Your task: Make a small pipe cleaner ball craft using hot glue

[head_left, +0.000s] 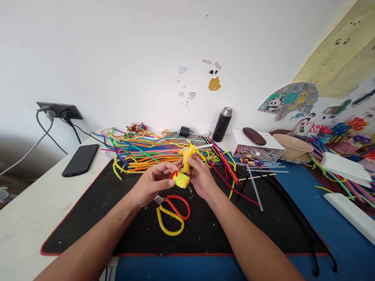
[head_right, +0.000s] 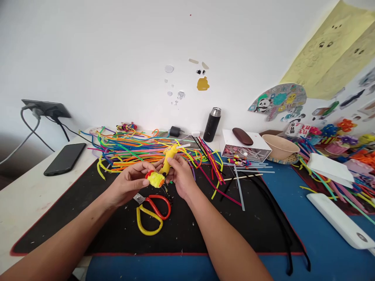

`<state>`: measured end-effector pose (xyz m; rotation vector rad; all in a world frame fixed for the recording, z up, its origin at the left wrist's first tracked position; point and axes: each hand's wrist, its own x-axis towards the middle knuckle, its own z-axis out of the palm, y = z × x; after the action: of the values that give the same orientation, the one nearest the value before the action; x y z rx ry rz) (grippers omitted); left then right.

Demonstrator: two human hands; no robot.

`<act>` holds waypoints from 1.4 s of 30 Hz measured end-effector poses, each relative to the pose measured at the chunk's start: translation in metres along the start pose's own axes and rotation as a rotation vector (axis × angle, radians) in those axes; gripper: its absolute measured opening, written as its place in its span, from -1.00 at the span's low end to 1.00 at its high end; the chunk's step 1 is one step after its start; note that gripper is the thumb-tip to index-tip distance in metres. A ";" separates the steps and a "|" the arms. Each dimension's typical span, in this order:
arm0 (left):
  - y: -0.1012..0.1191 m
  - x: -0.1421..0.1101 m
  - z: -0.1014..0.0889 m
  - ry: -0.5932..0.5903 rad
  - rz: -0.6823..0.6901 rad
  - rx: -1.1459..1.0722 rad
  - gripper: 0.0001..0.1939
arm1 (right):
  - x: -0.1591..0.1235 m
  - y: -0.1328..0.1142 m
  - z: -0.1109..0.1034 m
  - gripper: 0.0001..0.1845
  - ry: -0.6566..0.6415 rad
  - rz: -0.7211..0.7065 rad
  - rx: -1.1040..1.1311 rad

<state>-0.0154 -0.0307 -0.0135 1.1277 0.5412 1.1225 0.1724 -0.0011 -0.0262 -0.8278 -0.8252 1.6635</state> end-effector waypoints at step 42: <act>0.005 -0.001 0.000 -0.054 0.018 0.033 -0.75 | 0.012 -0.002 0.022 -0.65 -0.039 0.035 0.143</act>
<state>-0.0175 -0.0315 -0.0087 1.1903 0.5093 1.0990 0.1522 0.0086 -0.0141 -0.7159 -0.7128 1.7522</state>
